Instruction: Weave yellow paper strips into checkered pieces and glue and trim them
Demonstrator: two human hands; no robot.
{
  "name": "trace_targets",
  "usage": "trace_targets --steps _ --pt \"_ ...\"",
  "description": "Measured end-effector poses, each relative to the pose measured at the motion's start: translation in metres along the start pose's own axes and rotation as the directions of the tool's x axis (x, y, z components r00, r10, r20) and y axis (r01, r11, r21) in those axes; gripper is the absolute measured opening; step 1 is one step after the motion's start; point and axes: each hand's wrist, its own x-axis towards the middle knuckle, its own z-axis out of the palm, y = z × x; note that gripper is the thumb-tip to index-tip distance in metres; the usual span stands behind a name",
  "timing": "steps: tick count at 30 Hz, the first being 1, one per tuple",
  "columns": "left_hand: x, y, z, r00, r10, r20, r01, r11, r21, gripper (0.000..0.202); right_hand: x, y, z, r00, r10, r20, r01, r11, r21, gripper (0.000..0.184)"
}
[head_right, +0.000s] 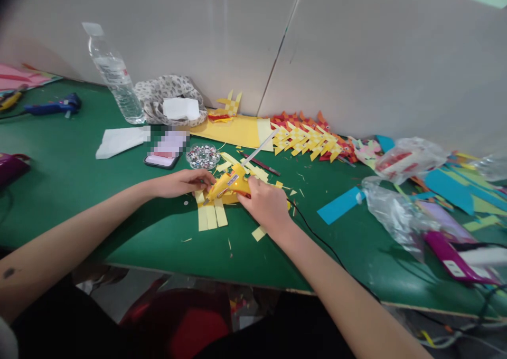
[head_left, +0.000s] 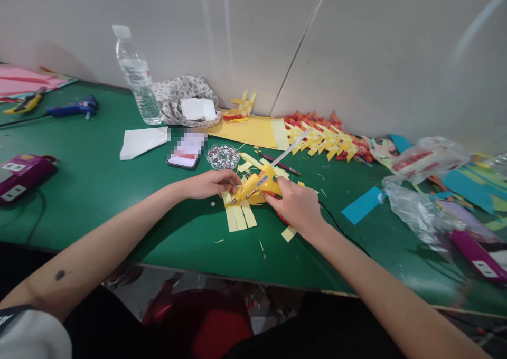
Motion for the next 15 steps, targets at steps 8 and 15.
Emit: trace_targets --steps 8,15 --pt "0.0003 -0.0009 -0.0002 0.999 0.035 0.02 -0.035 0.999 0.019 0.026 -0.0018 0.0002 -0.0024 1.0 0.015 -0.026 -0.015 1.0 -0.004 0.029" --pt "0.0002 0.0014 -0.0003 1.0 0.006 0.007 -0.006 0.999 0.041 0.026 0.0 -0.0039 -0.0012 1.0 -0.017 -0.007 0.018 1.0 0.025 0.028"
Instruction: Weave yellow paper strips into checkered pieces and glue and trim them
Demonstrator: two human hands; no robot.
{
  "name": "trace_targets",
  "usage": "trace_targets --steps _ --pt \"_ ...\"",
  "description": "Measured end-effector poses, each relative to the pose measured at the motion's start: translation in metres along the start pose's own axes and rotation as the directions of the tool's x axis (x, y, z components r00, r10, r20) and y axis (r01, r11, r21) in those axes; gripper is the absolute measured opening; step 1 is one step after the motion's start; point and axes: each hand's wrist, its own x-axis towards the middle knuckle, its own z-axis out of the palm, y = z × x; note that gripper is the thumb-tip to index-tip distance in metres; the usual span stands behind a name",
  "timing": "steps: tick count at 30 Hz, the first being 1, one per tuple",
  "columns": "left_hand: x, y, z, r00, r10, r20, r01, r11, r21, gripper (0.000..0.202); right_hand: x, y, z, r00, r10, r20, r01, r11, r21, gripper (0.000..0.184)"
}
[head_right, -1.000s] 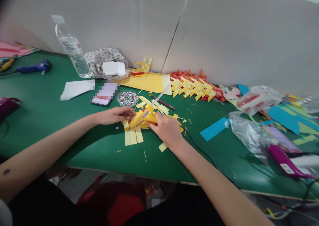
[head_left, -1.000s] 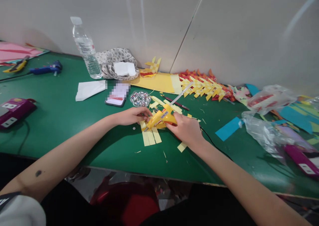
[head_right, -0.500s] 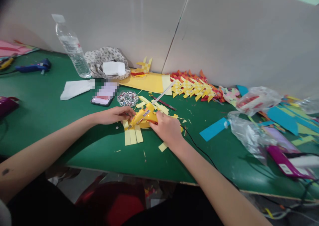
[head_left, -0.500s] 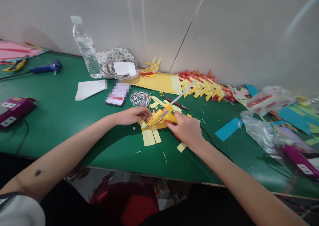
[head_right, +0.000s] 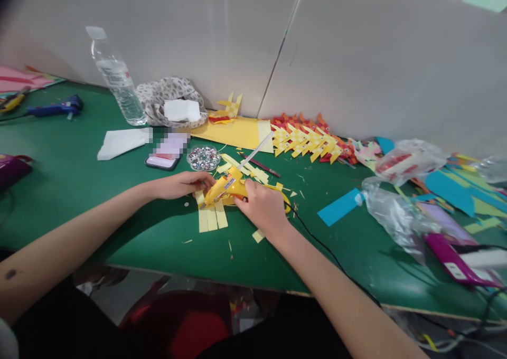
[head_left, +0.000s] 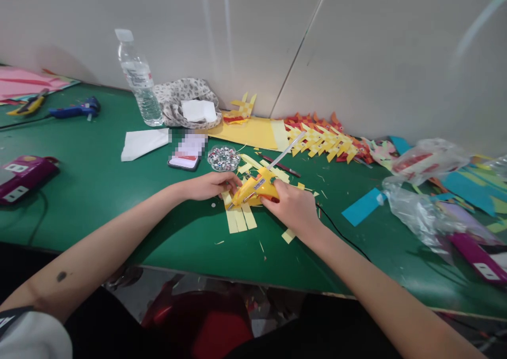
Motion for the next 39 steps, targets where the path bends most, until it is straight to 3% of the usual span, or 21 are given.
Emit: trace_targets --steps 12,18,22,26,39 --pt "-0.0003 -0.0006 0.0 1.0 0.012 0.004 -0.012 1.0 -0.016 0.025 0.0022 0.0055 -0.0004 0.999 -0.038 0.005 0.038 0.999 -0.018 0.032" --pt "-0.0005 -0.0011 -0.0004 1.0 -0.001 0.016 0.001 0.999 -0.036 0.026 0.0023 0.0054 0.0017 1.0 0.014 0.011 -0.014 0.998 -0.065 0.037" --pt "-0.0009 0.0012 -0.0007 1.0 -0.023 0.019 0.023 0.999 -0.029 0.026 0.0019 0.0033 -0.0007 0.999 -0.04 -0.02 0.038 0.998 -0.053 0.035" --pt "-0.0009 0.0028 -0.0005 0.999 -0.032 0.024 0.033 0.999 -0.044 0.027 0.0017 0.003 -0.0037 0.998 -0.02 -0.059 0.015 0.996 -0.09 0.035" --pt "0.0004 -0.0014 -0.0003 0.999 -0.037 0.028 0.039 0.996 -0.078 0.028 0.0013 -0.0015 -0.0052 0.994 -0.087 -0.061 0.083 0.995 -0.058 0.031"
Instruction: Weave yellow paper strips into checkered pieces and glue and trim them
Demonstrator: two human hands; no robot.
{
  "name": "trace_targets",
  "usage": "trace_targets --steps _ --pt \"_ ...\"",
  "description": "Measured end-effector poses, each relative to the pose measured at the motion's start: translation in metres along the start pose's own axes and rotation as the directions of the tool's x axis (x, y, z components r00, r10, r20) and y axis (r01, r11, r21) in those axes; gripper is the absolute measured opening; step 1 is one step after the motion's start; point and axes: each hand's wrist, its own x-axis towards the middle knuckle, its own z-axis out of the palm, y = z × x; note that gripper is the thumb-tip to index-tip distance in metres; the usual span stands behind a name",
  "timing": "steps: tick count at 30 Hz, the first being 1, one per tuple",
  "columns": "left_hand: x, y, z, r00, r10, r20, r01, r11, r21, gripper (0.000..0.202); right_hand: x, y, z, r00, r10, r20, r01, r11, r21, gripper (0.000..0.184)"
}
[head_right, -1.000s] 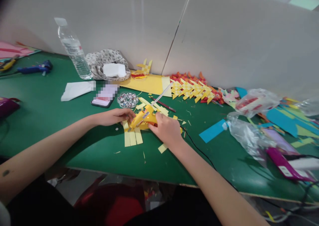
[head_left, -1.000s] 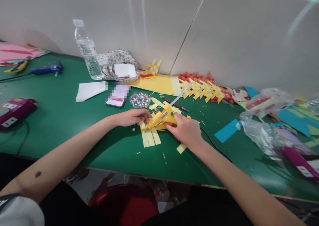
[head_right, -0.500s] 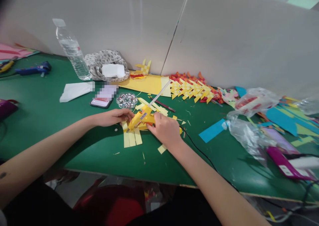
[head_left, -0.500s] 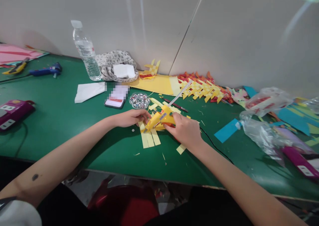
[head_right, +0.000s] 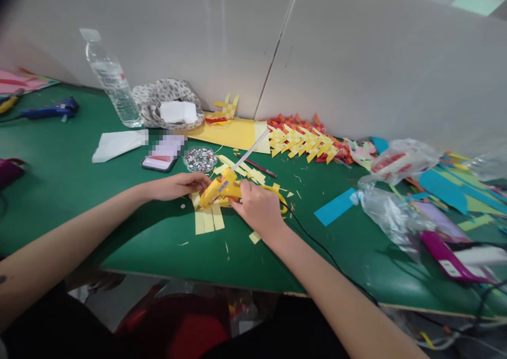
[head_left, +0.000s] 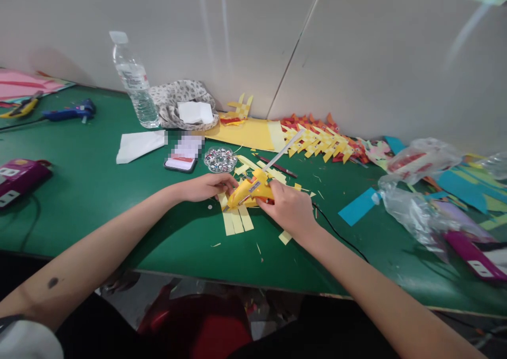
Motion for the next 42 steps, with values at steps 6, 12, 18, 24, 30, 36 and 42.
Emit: trace_targets --steps 6,12,18,24,30,36,42 --pt "0.001 -0.001 0.0 1.0 0.003 -0.002 -0.003 1.0 0.0 0.03 -0.001 0.002 0.001 1.0 0.001 -0.003 -0.001 1.0 -0.012 0.031" --pt "-0.001 0.001 0.0 1.0 0.011 -0.004 -0.011 1.0 -0.028 0.029 -0.002 0.01 -0.004 0.999 -0.036 -0.03 0.036 0.999 -0.01 0.03" --pt "-0.001 0.009 0.002 0.995 -0.09 -0.033 0.083 0.98 -0.181 0.035 -0.001 0.013 -0.007 0.998 -0.067 -0.016 0.066 0.998 -0.01 0.028" --pt "-0.001 0.01 0.001 0.997 -0.074 -0.001 0.072 0.969 -0.238 0.026 -0.001 0.01 -0.008 0.992 -0.12 -0.043 0.122 0.992 0.045 0.029" --pt "-0.005 0.012 0.004 0.999 -0.023 0.024 0.025 0.997 -0.069 0.046 -0.001 0.025 -0.008 1.0 -0.029 -0.002 0.029 0.995 0.1 0.034" --pt "-0.005 0.015 0.003 0.999 -0.046 0.015 0.046 0.999 0.007 0.047 -0.002 0.044 -0.001 0.999 0.006 0.032 -0.011 0.988 0.155 0.038" --pt "-0.006 0.017 0.003 0.999 -0.049 0.014 0.049 0.999 0.0 0.046 0.001 0.052 0.002 0.984 0.167 0.064 -0.176 0.968 0.18 0.045"
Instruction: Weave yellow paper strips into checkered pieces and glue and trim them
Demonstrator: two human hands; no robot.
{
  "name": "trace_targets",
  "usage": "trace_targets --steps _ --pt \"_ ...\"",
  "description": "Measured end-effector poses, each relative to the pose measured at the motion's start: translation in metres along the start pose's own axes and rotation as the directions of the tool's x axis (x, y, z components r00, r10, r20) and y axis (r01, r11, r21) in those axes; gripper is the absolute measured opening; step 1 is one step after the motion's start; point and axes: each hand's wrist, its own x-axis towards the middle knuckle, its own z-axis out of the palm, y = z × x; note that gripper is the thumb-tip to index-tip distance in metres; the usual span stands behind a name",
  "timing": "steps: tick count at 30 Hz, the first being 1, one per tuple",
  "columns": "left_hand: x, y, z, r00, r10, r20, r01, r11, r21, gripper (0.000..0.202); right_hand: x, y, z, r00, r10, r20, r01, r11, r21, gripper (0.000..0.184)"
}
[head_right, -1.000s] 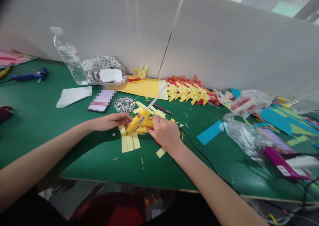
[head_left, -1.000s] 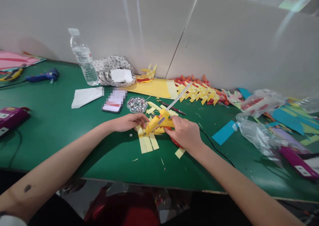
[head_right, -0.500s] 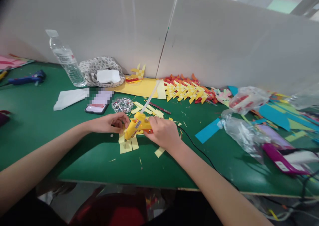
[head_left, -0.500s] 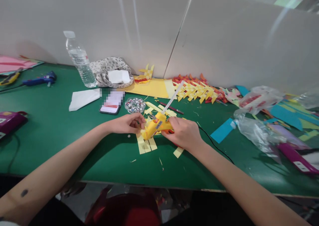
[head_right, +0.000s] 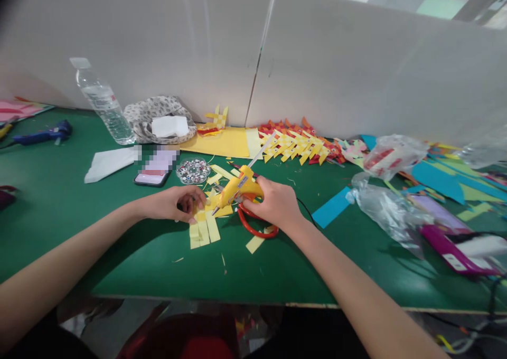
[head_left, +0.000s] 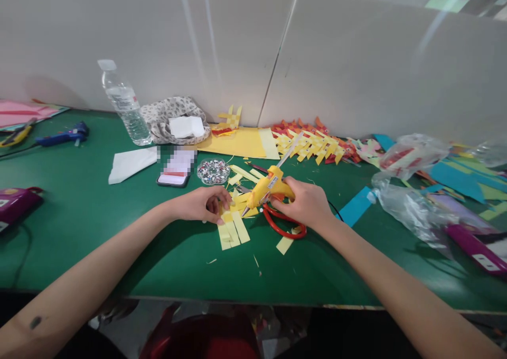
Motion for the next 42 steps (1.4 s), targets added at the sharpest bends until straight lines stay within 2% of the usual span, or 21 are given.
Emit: trace_targets --steps 4,8,12,18,22,31,35,38,42 --pt "0.0 0.001 0.0 1.0 -0.009 0.006 0.009 1.0 0.007 0.045 0.004 0.004 0.0 0.991 0.129 0.04 -0.131 0.991 0.034 0.038" --pt "-0.001 0.003 0.0 1.0 -0.004 0.017 0.004 1.0 0.031 0.045 0.007 0.008 0.0 0.96 0.264 0.093 -0.277 0.943 0.181 0.028" --pt "-0.003 0.007 0.004 1.0 0.009 0.007 -0.01 0.99 0.143 0.048 0.007 0.012 0.004 0.922 0.358 0.146 -0.383 0.899 0.213 0.028" --pt "-0.004 0.009 0.008 1.0 0.005 -0.008 -0.003 0.966 0.258 0.059 0.003 0.016 0.017 0.965 0.231 0.121 -0.246 0.96 0.132 0.031" --pt "-0.004 0.009 0.009 1.0 -0.003 -0.018 0.008 0.957 0.289 0.063 0.003 0.016 0.021 0.971 0.205 0.119 -0.219 0.969 0.112 0.031" --pt "-0.008 0.015 0.014 1.0 0.018 -0.014 -0.012 0.926 0.377 0.074 0.002 0.015 0.022 0.97 0.207 0.13 -0.222 0.968 0.119 0.034" --pt "-0.01 0.017 0.013 1.0 0.016 -0.01 -0.011 0.919 0.395 0.076 0.002 0.015 0.021 0.95 0.279 0.143 -0.301 0.939 0.168 0.032" --pt "-0.01 0.017 0.012 0.999 0.017 -0.03 -0.005 0.93 0.367 0.07 0.004 0.016 0.019 0.928 0.353 0.119 -0.371 0.9 0.228 0.033" --pt "-0.007 0.015 0.011 0.984 0.072 -0.164 -0.012 0.94 0.34 0.037 0.006 0.019 0.017 0.901 0.433 0.028 -0.424 0.864 0.273 0.038"
